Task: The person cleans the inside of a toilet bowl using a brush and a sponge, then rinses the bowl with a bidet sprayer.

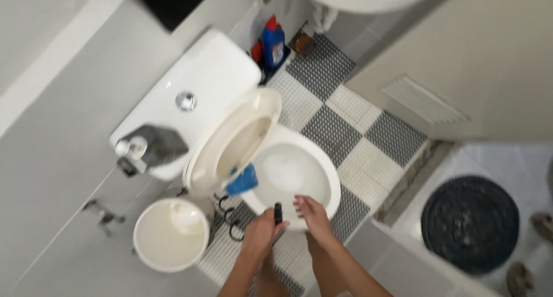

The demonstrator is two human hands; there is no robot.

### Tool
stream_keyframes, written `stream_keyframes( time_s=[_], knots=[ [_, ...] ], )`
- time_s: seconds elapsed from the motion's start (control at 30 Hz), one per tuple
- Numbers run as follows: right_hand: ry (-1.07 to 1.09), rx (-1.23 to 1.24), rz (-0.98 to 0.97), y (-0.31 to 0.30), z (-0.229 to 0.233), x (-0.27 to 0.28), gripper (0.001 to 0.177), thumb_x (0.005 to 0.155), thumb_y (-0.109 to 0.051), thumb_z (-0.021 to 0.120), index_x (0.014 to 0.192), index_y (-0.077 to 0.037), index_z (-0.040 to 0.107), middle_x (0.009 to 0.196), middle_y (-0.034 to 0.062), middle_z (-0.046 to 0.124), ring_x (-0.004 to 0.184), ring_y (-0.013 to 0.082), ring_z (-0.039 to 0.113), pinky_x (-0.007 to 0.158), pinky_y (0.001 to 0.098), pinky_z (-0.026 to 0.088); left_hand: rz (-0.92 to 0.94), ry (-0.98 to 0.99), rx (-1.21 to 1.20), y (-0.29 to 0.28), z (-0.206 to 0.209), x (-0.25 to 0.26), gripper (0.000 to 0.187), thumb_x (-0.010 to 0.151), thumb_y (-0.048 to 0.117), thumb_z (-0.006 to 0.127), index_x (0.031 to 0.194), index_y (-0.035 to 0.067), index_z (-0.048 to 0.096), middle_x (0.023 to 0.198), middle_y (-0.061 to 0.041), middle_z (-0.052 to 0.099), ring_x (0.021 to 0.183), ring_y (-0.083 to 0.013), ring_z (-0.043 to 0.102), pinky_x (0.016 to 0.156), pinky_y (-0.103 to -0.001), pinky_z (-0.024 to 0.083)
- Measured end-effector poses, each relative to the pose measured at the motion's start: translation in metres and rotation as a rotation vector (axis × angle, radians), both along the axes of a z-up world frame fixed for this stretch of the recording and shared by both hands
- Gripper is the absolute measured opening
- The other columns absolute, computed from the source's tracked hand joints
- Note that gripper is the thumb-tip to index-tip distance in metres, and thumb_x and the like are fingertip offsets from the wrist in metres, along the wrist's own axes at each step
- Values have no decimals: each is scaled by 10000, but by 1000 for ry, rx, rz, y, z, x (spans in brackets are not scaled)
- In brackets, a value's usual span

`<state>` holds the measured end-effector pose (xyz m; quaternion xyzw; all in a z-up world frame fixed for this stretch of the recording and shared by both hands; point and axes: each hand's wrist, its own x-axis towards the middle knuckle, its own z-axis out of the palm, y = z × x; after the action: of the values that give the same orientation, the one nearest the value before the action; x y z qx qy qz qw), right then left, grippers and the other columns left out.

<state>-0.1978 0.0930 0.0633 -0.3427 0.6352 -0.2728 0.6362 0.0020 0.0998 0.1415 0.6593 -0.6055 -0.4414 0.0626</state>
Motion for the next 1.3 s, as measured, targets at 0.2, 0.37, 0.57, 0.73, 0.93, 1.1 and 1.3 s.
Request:
stream_keyframes(
  time_s=[0.2,0.37,0.57,0.73,0.93,1.1,1.3],
  knots=[
    [-339,89,-287,33,52,61,575,1017,-413,482,1433,-18,522,1414,49,606,1276,172,583,1056,323,457,-93,5,-240,57,40,10,454,891,412,721,995,-5,575,928,-222,705,835,-414,694,666,-502,558],
    [-356,75,-297,38,77,88,567,996,-284,545,1470,22,486,1434,120,574,1277,218,547,1069,349,429,-139,-63,-298,77,46,23,402,905,370,715,1006,8,572,891,-208,717,785,-396,714,656,-503,565],
    [-495,10,-382,49,99,97,519,997,-198,535,1445,60,490,1406,157,587,1261,239,563,1076,365,436,-291,-182,-498,71,59,33,424,901,389,709,1001,4,562,852,-173,705,770,-346,728,615,-444,585],
    [-516,-33,-375,55,114,107,483,1014,-178,499,1429,68,511,1382,157,593,1248,243,563,1068,353,440,-297,-211,-614,62,66,39,503,897,391,689,1104,-45,545,826,-174,702,735,-332,732,583,-415,587],
    [-450,-53,-329,73,107,107,474,1032,-185,471,1411,93,526,1364,154,611,1234,225,575,1065,337,435,-342,-191,-550,75,66,42,434,923,402,694,1030,2,563,821,-174,716,752,-338,730,607,-438,579],
    [-314,-106,-352,83,122,98,497,1034,-216,458,1435,75,502,1450,158,577,1329,232,541,1110,323,400,-342,-111,-568,75,64,31,387,889,354,722,995,11,578,822,-178,717,764,-337,731,625,-429,584],
    [-203,-144,-327,85,128,77,511,1050,-231,435,1456,75,489,1505,191,539,1386,265,499,1150,327,359,-360,-28,-566,72,61,9,372,871,324,745,956,-1,585,858,-193,718,781,-352,728,630,-442,578]
  ],
)
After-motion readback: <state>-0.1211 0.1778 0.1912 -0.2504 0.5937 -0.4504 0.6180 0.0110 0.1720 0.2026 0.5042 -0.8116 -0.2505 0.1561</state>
